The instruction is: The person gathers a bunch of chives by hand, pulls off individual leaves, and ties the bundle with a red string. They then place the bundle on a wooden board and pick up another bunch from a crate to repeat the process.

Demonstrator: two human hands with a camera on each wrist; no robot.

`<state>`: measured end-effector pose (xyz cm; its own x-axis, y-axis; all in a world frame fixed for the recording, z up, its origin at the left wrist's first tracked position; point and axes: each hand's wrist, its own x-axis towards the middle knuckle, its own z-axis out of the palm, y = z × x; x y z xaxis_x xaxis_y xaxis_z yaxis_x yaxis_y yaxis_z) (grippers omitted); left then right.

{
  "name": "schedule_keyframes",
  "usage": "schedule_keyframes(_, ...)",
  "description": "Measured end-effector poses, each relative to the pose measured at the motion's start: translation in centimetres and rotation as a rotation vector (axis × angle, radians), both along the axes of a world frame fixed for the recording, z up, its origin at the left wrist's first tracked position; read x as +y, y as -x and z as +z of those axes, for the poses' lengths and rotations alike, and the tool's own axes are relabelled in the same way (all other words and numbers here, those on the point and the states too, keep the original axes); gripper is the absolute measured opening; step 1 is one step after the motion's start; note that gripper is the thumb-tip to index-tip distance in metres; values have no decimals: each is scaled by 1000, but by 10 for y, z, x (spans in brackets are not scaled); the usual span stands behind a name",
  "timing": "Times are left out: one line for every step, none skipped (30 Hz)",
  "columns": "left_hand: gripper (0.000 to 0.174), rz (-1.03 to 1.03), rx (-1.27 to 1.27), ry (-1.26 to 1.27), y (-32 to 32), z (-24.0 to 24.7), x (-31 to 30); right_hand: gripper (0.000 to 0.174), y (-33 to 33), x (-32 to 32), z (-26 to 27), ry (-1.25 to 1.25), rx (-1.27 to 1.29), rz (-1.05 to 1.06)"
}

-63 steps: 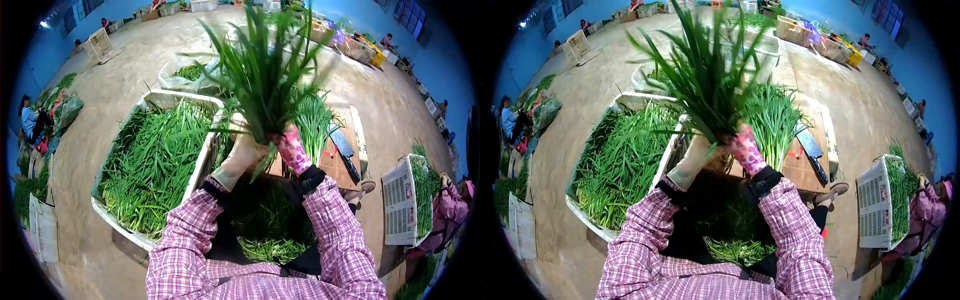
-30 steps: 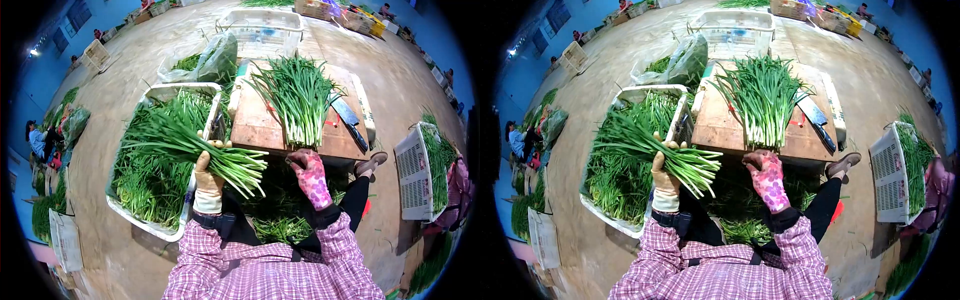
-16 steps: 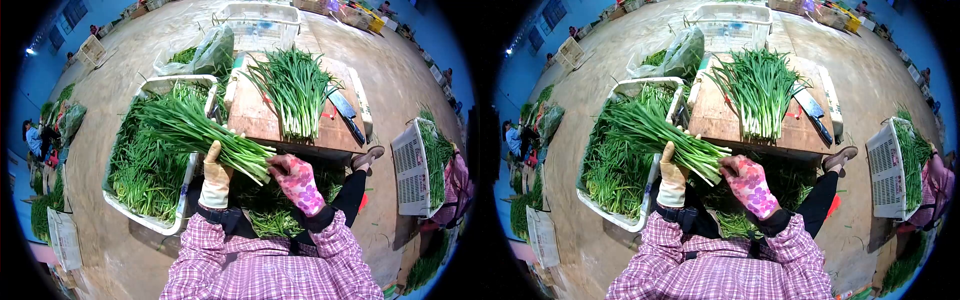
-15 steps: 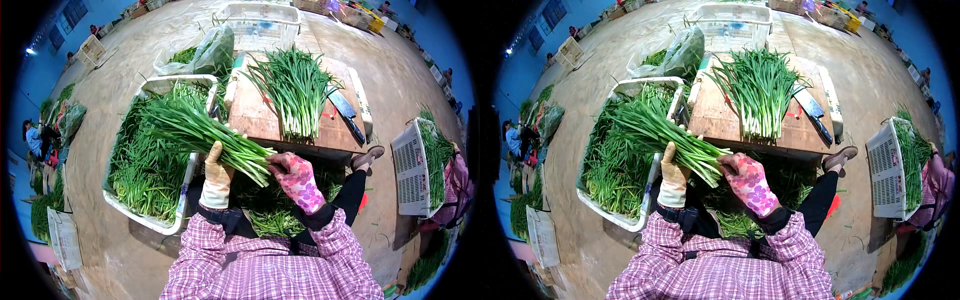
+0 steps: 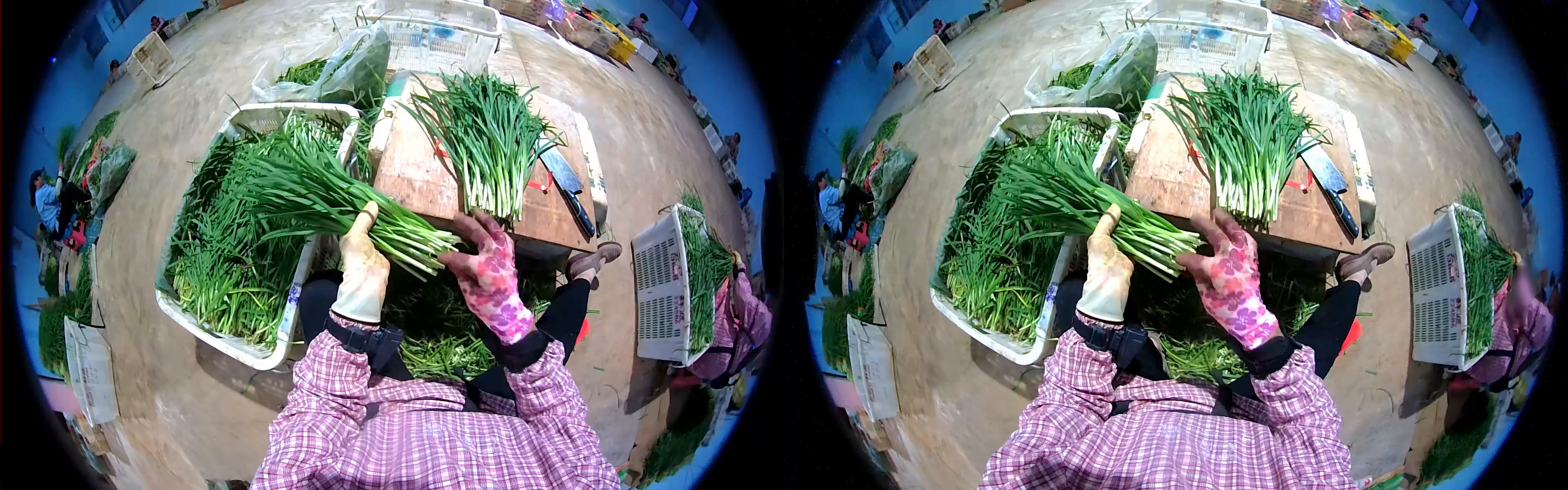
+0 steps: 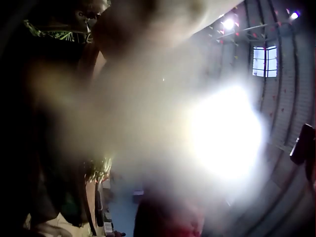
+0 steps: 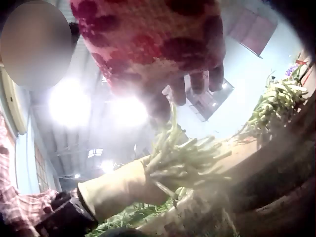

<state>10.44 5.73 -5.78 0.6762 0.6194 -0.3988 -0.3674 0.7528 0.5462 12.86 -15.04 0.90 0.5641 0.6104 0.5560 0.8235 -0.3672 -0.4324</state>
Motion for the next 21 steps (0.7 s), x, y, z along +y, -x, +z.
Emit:
schedule_keyframes(22, -1, 3, -2, -1, -2, -2, 31, -2, 2, -9, -24, -1, -16)
schedule_keyframes(21, -3, 8, -4, 0, -4, -3, 31, -3, 3, -14, -48, 1, -34)
schedule_keyframes(20, 7, 30, 15, 0, 4, -5, 34, 0, 3, -13, -69, 88, -25)
schedule_keyframes(20, 46, 23, -20, 1, 6, -5, 39, 2, 5, -17, -258, 295, 51)
schedule_keyframes(20, 68, 49, -14, -1, 7, -2, 40, 0, 0, -12, -158, 185, 38)
schedule_keyframes(20, 90, 76, -6, -2, 7, 0, 40, -3, -5, -4, -57, 74, 26)
schedule_keyframes(19, 100, 78, -19, -3, 6, 1, 40, -7, -4, -1, 37, -77, 22)
schedule_keyframes(19, 89, 82, -13, -3, 6, 0, 28, -6, 7, -5, -130, 149, 47)
schedule_keyframes(20, 89, 77, -19, -4, 6, -3, 16, -4, 18, -8, -328, 358, 71)
schedule_keyframes(21, 90, 72, -24, -4, 5, -6, 8, -15, 13, -2, 182, -180, 14)
schedule_keyframes(23, 73, 80, -10, -4, 4, -9, 2, -22, 19, -12, 196, -140, 40)
schedule_keyframes(25, 57, 87, 3, -2, 11, -13, 1, -23, 19, -12, 233, -141, 57)
schedule_keyframes(27, 42, 93, 17, -2, 15, -16, 1, -25, 18, -11, 271, -143, 76)
schedule_keyframes(29, 41, 89, -3, -3, 11, -16, 2, -27, 17, -11, 308, -146, 95)
schedule_keyframes(29, 38, 75, 16, -3, 12, -16, 7, -27, 17, -14, 236, -94, 91)
schedule_keyframes(29, 34, 64, 34, -3, 14, -16, 11, -26, 14, -16, 164, -39, 85)
schedule_keyframes(29, 56, 69, 35, -4, 12, -12, 18, -22, 4, -14, 11, 104, 75)
schedule_keyframes(29, 77, 73, 36, -6, 7, -6, 25, -16, -11, -7, -141, 247, 63)
schedule_keyframes(28, 98, 72, 66, -11, -9, 6, 33, -11, -29, 2, -174, 446, -36)
schedule_keyframes(27, 79, 60, 108, -11, -11, 14, 32, -20, -48, -3, -81, 247, -46)
schedule_keyframes(28, 104, 65, 77, -12, -11, 15, 27, -13, -46, 9, 31, 133, -104)
